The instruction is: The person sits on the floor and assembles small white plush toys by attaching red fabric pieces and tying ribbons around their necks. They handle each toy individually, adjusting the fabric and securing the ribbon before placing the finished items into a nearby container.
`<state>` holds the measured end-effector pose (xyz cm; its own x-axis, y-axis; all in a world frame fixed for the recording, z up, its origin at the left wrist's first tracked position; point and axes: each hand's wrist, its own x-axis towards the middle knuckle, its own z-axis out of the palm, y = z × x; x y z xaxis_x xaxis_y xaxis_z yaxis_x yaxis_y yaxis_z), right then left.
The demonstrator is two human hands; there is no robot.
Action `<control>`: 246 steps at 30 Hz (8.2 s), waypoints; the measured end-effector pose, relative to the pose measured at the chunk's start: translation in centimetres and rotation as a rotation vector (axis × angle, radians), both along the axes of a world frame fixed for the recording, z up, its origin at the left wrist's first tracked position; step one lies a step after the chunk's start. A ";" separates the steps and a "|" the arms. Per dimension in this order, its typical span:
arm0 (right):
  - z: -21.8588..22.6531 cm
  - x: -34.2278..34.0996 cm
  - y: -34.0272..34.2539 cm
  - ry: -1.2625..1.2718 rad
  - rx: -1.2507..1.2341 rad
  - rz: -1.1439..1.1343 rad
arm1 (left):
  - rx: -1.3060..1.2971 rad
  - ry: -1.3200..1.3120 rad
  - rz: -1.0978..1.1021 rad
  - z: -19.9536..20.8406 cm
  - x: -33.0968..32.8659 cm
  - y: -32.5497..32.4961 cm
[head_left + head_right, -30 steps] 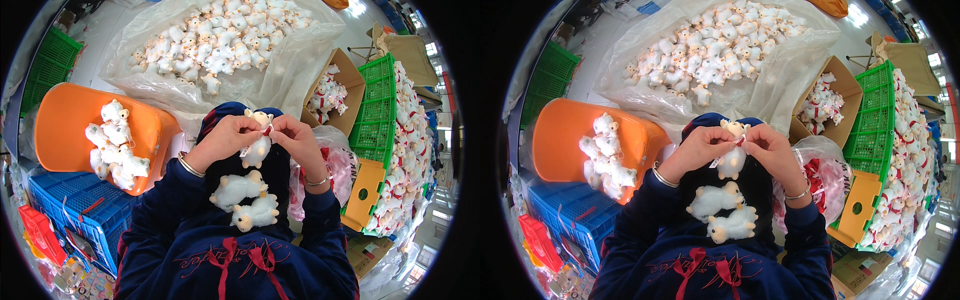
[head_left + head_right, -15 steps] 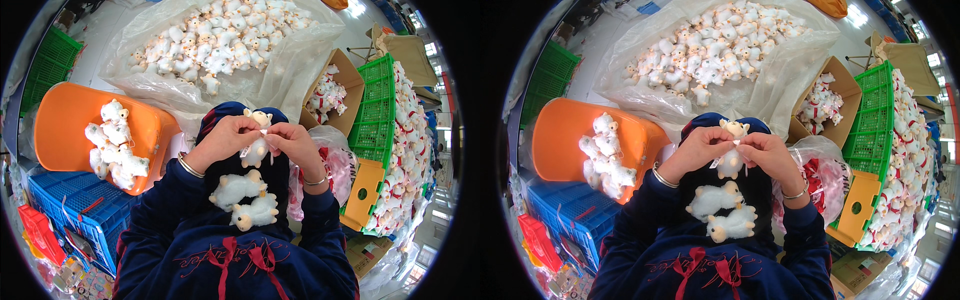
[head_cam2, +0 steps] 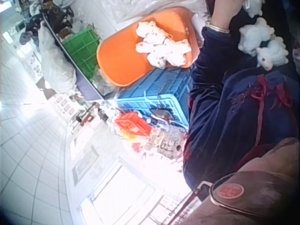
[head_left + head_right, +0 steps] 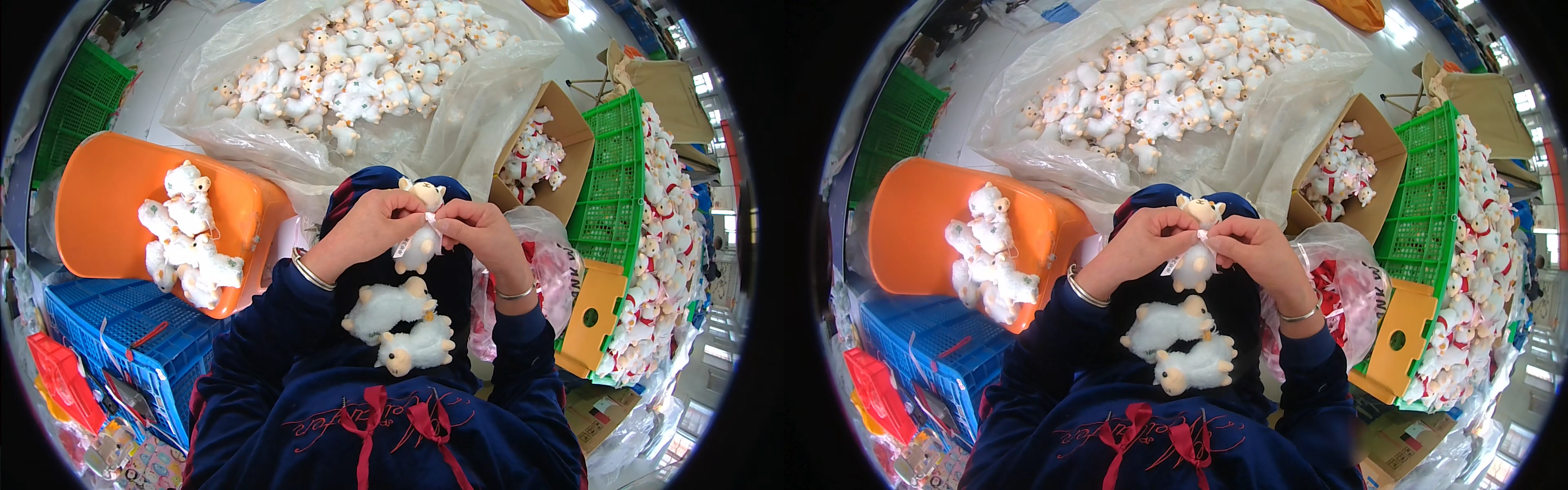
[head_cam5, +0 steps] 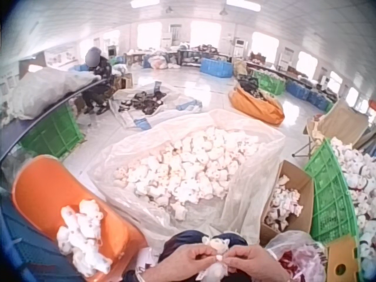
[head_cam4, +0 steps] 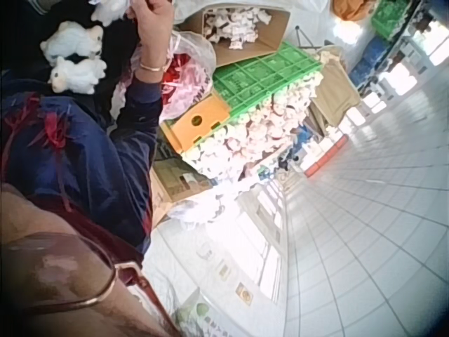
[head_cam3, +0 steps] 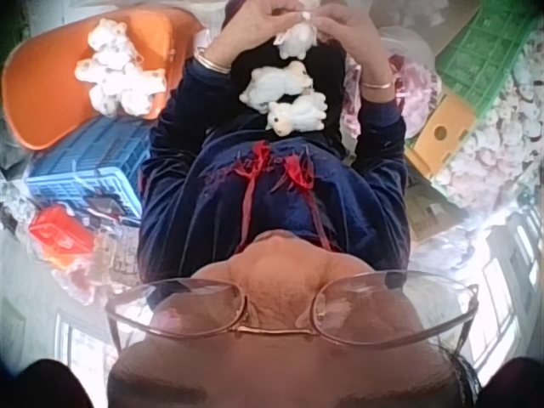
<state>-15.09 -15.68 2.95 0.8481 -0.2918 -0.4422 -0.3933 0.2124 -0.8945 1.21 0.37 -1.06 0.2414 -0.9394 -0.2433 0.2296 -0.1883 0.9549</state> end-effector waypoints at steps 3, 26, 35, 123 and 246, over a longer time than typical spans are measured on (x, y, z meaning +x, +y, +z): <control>-0.7 0.1 0.5 -0.070 -0.017 -0.041 | -0.021 -0.028 -0.003 -0.2 0.0 0.0; 2.4 3.0 -0.6 0.182 -0.203 0.108 | -0.146 -0.265 0.001 -0.2 0.1 -0.1; 2.1 2.9 2.6 -0.001 -0.884 0.168 | 0.006 -0.439 0.043 1.5 -0.7 -0.7; -4.4 0.4 1.7 -0.647 -1.110 0.084 | -0.072 -0.478 0.025 3.0 -0.2 1.1; 4.0 0.6 0.9 0.258 -0.344 0.143 | 0.017 -0.714 0.143 3.5 -3.3 0.9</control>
